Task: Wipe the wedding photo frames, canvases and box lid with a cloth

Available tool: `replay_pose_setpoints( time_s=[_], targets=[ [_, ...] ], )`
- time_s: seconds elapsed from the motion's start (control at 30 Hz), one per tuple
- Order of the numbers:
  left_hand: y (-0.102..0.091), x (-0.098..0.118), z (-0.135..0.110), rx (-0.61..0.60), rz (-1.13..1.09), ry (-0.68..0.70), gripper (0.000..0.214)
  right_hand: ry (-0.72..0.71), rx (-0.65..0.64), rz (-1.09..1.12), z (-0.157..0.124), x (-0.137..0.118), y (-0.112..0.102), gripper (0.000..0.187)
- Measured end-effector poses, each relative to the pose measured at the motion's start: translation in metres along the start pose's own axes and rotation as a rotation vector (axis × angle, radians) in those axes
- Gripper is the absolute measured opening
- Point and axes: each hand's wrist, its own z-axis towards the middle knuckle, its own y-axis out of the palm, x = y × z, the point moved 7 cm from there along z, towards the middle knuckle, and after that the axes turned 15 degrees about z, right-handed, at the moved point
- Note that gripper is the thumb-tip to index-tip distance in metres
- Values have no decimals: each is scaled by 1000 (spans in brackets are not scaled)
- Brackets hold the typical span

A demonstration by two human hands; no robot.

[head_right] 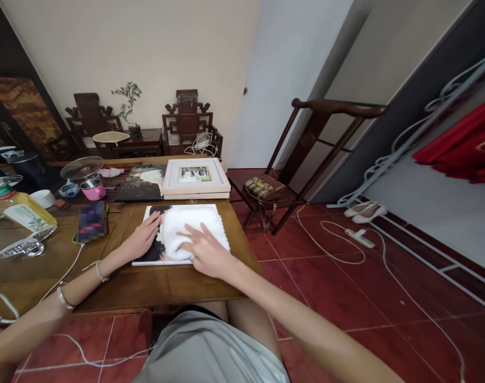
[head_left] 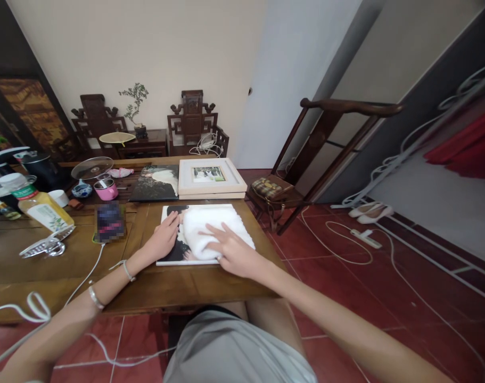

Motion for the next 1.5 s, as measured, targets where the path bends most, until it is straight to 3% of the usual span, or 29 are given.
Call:
replay_pose_setpoints(
  time_s=[0.17,0.33,0.47,0.67,0.77,0.87,1.03,1.17,1.3,1.5],
  targets=[
    [-1,1,0,1,-2,5,49,65,65,-21,47,33,-18,53],
    [-2,2,0,-9,-3,-5,49,71,95,-51,56,42,-19,50],
    [-1,-1,-1,17,-16,-1,48,61,68,-23,32,19,-5,55],
    [2,-3,-1,29,-20,9,48,19,-88,80,-31,-45,15,55],
    [2,-3,-1,34,-22,14,48,1,-110,113,-43,-56,16,54],
    [1,-2,-1,37,-29,24,48,13,-67,121,-31,-42,11,57],
    [2,-4,0,29,-33,8,49,53,78,45,17,8,-5,56],
    [-8,1,-2,81,-75,42,49,88,128,-5,43,35,-12,56],
    [-15,5,-7,86,-106,66,52,107,144,-19,47,40,-13,55],
    [-7,2,-9,26,-72,64,55,165,137,-19,52,34,-13,56]
  ],
)
